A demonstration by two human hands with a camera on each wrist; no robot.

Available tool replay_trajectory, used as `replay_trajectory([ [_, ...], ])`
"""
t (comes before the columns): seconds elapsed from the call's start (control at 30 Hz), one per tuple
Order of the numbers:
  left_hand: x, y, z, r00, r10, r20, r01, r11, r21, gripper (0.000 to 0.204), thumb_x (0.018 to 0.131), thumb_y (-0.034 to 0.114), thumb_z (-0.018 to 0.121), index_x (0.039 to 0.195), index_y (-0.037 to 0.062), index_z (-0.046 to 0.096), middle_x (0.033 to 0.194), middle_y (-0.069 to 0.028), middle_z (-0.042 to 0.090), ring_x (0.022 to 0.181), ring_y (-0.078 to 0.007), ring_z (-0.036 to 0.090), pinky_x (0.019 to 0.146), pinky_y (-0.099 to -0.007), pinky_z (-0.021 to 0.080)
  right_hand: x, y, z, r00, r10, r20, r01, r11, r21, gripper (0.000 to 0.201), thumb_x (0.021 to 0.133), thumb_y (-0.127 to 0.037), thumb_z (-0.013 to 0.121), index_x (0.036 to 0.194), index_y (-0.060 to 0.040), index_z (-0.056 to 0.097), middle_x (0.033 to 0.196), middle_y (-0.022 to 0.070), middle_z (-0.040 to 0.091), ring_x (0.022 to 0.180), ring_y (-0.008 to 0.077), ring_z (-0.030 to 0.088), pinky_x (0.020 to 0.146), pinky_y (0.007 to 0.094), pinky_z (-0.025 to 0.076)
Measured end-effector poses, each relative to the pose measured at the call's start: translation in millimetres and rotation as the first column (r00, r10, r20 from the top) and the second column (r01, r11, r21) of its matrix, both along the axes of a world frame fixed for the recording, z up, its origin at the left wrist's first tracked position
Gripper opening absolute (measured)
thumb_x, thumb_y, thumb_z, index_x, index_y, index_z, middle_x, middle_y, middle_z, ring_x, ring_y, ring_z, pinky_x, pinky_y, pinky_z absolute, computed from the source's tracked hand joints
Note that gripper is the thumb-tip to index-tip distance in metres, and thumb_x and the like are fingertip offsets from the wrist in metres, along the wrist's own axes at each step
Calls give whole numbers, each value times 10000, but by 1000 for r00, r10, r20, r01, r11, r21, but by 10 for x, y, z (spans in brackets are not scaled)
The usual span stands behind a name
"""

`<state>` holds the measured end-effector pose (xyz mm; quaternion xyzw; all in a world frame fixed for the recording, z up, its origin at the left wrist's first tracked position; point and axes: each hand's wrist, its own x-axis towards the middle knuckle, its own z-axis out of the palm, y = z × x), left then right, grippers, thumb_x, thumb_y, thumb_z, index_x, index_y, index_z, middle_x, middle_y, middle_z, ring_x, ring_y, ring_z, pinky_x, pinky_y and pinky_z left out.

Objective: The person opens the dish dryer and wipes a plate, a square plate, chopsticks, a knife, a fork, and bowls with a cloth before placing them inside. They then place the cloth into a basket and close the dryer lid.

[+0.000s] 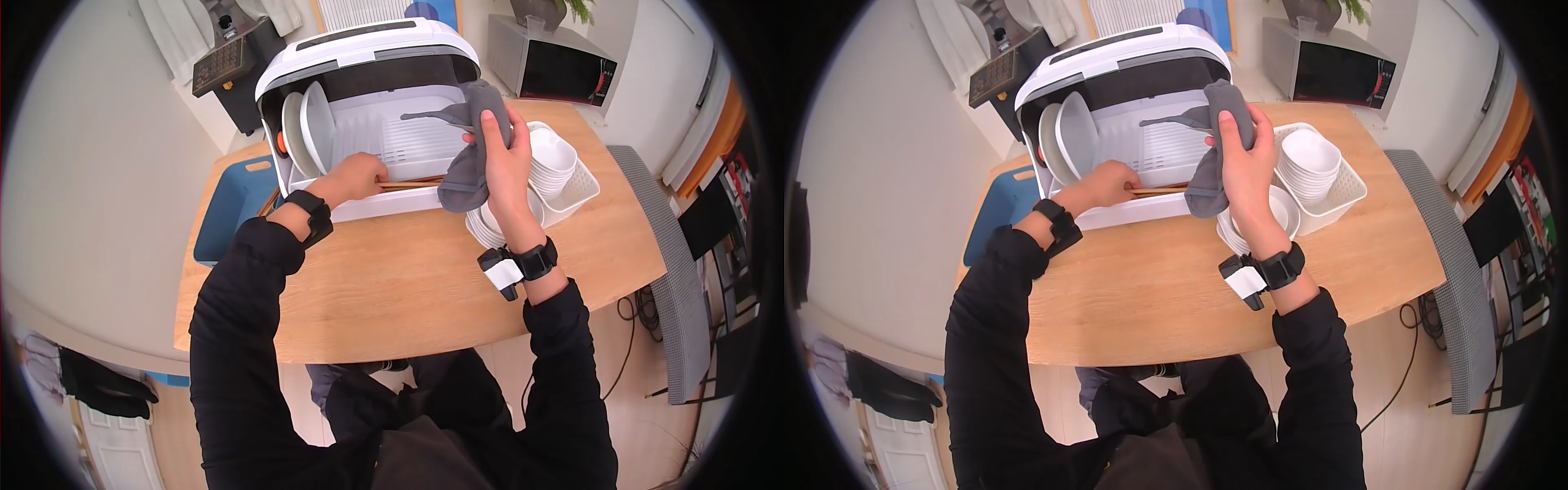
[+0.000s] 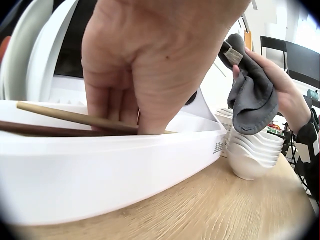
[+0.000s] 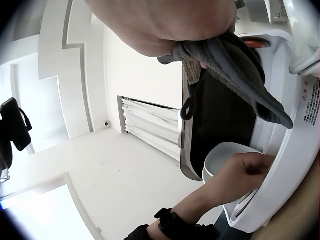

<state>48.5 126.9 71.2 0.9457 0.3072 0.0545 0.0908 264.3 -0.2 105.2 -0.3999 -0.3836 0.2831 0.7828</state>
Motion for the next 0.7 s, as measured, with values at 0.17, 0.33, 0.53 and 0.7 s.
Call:
replay_trajectory([
  [0.17, 15, -58, 87, 999, 37, -26, -38, 999, -34, 212, 733, 122, 716, 912, 7, 710, 850, -178, 689, 793, -318, 660, 699, -374, 515, -68, -21, 3, 1000, 15, 6, -15, 1000, -20, 470, 934, -250, 636, 1293, -1, 460, 1105, 112, 620, 802, 147, 650, 703, 258, 504],
  [0.33, -230, -157, 168, 990, 90, 105, -88, 996, -17, 200, 779, 165, 713, 926, 29, 707, 832, -154, 694, 791, -303, 667, 701, -366, 517, -101, -8, -12, 1000, 24, -3, -24, 999, -28, 477, 931, -256, 646, 1291, -4, 461, 1102, 104, 623, 798, 140, 650, 703, 253, 504],
  [0.53, -1245, -417, 536, 952, 301, 52, -305, 949, 82, 168, 824, 200, 680, 918, 64, 710, 839, -129, 697, 766, -274, 667, 699, -346, 516, -132, 59, -70, 998, 50, -39, -53, 997, -60, 500, 937, -283, 637, 1310, -10, 445, 1098, 105, 622, 807, 141, 650, 698, 255, 504],
  [0.7, -2157, -316, 519, 817, 566, -109, -563, 824, 63, 210, 814, 226, 679, 937, 59, 708, 882, -136, 694, 819, -285, 657, 735, -357, 515, -200, 196, -207, 960, 141, -241, -175, 977, -124, 474, 958, -284, 603, 1314, -26, 424, 1071, 106, 612, 820, 161, 647, 669, 304, 526],
])
